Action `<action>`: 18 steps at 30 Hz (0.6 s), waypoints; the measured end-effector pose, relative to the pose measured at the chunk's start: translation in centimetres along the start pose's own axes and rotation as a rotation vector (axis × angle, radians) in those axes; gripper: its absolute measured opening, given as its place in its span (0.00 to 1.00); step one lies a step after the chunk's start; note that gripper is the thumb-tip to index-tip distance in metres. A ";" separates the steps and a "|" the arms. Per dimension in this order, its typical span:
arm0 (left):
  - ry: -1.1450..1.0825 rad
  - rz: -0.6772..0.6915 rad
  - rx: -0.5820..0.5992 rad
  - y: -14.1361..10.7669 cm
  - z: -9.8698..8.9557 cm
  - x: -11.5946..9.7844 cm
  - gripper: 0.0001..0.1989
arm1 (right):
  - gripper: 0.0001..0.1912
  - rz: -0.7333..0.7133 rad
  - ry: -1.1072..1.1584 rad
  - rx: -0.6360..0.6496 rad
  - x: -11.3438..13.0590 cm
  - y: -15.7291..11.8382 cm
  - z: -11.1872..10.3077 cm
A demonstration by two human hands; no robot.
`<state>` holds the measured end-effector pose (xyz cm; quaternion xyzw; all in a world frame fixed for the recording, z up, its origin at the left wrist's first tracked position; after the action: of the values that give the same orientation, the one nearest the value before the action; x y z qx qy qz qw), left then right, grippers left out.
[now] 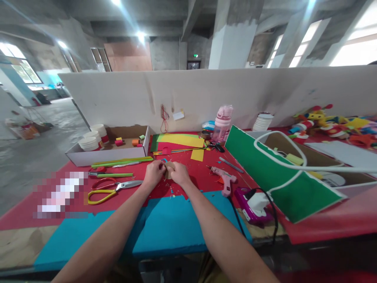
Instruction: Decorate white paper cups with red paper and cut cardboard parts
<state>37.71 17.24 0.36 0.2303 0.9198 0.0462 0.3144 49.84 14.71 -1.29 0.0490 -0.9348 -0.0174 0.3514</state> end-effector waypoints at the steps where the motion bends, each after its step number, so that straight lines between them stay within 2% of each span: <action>1: 0.009 -0.016 -0.014 0.1 -0.3 0.5 0.08 | 0.06 -0.007 0.026 -0.002 -0.1 0.0 0.0; 4: -0.025 -0.062 -0.079 0.1 -1.9 2.6 0.08 | 0.09 -0.051 0.198 -0.013 -0.2 -0.2 -0.1; 8: -0.171 -0.014 -0.082 0.0 -3.3 4.2 0.09 | 0.12 -0.102 0.423 -0.006 -0.5 -0.2 0.2; 10: -0.245 0.023 -0.048 0.0 -3.2 4.0 0.11 | 0.12 -0.106 0.461 -0.002 -0.7 -0.1 0.3; 14: -0.450 0.164 0.071 0.2 -1.8 2.0 0.08 | 0.11 -0.110 0.422 -0.014 -0.9 0.1 0.1; 18: -0.527 0.186 0.101 0.1 -1.3 1.1 0.09 | 0.10 -0.101 0.308 -0.022 -0.5 0.1 -0.4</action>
<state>36.18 17.89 0.77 0.3331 0.7824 -0.0323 0.5253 50.47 14.85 -1.37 0.0943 -0.8660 -0.0374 0.4896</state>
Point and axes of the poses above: each hand's wrist, its own y-axis towards the middle knuckle, its own z-axis out of the palm, x = y × z, the point moved 10 cm from there along y, towards the middle knuckle, and after that the axes turned 15 degrees about x, right-handed, at the moved point
